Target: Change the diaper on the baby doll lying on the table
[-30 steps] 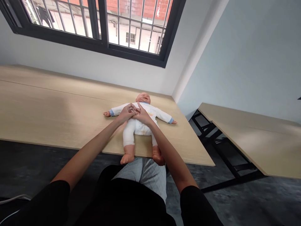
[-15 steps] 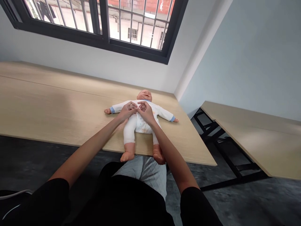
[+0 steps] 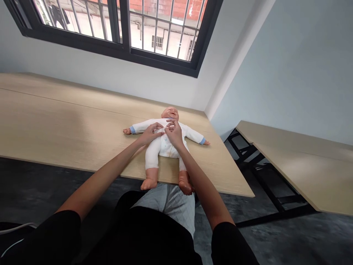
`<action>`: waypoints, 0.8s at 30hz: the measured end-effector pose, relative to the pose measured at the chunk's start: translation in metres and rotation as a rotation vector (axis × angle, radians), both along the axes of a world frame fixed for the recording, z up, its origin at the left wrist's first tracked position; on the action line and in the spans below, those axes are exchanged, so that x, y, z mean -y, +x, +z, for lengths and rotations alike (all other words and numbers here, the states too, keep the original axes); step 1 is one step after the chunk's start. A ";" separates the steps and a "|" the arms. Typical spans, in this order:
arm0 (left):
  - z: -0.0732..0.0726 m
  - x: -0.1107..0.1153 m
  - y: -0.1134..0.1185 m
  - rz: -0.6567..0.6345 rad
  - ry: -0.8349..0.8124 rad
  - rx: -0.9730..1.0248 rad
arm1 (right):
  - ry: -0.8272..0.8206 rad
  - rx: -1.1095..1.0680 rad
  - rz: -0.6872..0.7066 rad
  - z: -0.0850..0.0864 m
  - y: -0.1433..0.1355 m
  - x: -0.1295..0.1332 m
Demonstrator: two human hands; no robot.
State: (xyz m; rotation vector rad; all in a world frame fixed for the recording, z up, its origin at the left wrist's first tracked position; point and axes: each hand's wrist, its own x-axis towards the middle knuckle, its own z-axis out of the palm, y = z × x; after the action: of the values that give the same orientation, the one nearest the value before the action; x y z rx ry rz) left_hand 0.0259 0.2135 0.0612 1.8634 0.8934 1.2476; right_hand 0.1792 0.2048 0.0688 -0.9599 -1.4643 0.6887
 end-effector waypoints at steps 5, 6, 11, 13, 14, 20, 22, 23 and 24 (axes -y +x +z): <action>-0.001 0.002 -0.002 0.038 0.022 -0.068 | 0.014 0.099 -0.082 -0.002 0.001 -0.003; -0.002 0.002 -0.003 0.042 0.024 -0.071 | 0.020 0.107 -0.092 -0.002 0.000 -0.003; -0.001 0.005 -0.004 0.035 0.035 -0.077 | 0.058 0.162 -0.109 -0.001 0.000 -0.002; -0.002 0.004 -0.003 0.035 0.042 -0.069 | 0.060 0.194 -0.115 -0.001 -0.001 -0.001; -0.002 0.004 -0.003 0.033 0.046 -0.066 | 0.060 0.206 -0.122 -0.001 -0.001 -0.001; -0.006 0.001 -0.003 0.028 0.056 -0.073 | 0.070 0.249 -0.207 -0.002 0.002 -0.001; -0.007 -0.001 -0.004 0.016 0.068 -0.078 | 0.087 0.269 -0.215 0.000 0.001 0.002; -0.008 -0.002 -0.004 0.007 0.083 -0.088 | 0.113 0.268 -0.220 0.003 0.000 0.004; -0.008 -0.002 -0.005 0.002 0.107 -0.102 | 0.153 0.254 -0.231 0.007 -0.002 0.006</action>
State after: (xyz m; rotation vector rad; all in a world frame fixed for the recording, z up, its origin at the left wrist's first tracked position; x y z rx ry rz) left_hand 0.0210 0.2160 0.0531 2.0268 0.8976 1.2317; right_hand 0.1775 0.1984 0.0759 -1.1050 -1.5701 0.2888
